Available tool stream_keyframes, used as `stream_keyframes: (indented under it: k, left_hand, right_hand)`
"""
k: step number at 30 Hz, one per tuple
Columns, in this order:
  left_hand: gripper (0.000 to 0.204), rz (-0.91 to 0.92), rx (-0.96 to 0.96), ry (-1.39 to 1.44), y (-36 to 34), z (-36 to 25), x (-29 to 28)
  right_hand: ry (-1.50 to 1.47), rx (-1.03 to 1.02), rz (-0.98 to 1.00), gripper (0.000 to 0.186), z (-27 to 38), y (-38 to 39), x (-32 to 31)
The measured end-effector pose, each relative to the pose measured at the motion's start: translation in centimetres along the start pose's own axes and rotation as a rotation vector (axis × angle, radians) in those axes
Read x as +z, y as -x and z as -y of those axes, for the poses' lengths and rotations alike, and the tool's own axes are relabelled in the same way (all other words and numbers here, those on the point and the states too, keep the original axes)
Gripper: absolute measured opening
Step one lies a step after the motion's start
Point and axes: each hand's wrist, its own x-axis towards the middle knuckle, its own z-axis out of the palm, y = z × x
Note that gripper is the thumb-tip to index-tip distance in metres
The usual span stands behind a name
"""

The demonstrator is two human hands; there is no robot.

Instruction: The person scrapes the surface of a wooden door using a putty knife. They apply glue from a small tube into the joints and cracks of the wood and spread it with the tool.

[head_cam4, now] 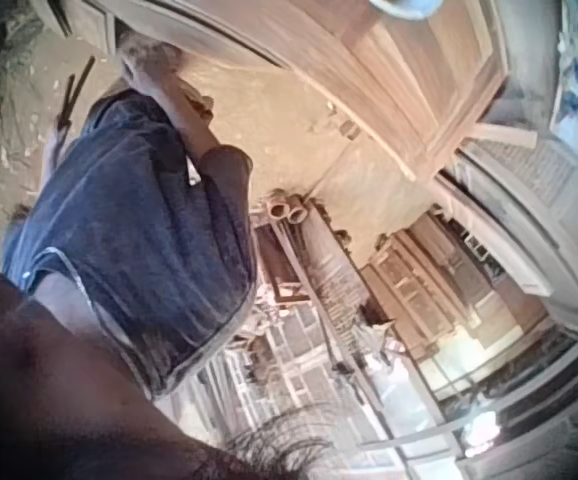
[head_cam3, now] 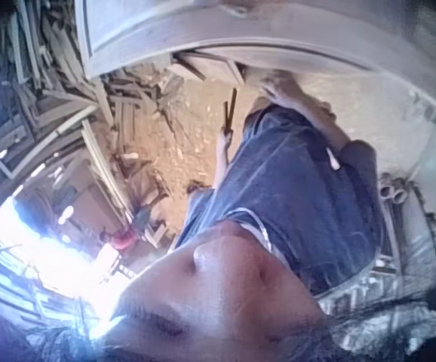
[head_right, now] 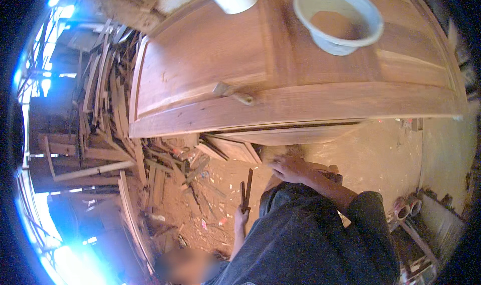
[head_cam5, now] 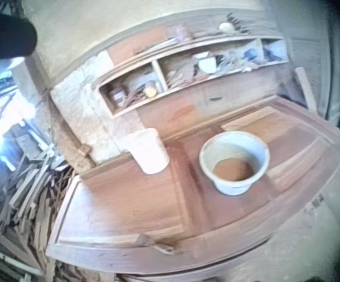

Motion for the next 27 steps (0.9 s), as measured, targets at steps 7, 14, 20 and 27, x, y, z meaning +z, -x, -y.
stream_keyframes:
  k: [7, 14, 20, 27]
  left_hand:
    - [0.033, 0.424, 0.291, -0.463, -2.9, -8.7, -1.1]
    - [0.029, 0.458, 0.621, -0.485, 4.6, -18.8, 6.6]
    - [0.016, 0.475, 0.811, -0.367, 16.5, -21.1, 8.9]
    - [0.034, 0.517, 0.538, -0.108, 29.0, -16.2, 11.9]
  right_hand:
    - [0.167, 0.788, 0.412, 0.047, -2.7, 14.7, -2.8]
    - [0.220, 0.463, 0.057, 0.060, 1.3, 21.9, -1.8]
    - [0.065, 0.256, 0.278, 0.050, 2.3, 29.4, -3.8]
    - [0.055, 0.028, 0.406, 0.029, 5.7, 35.6, -6.5]
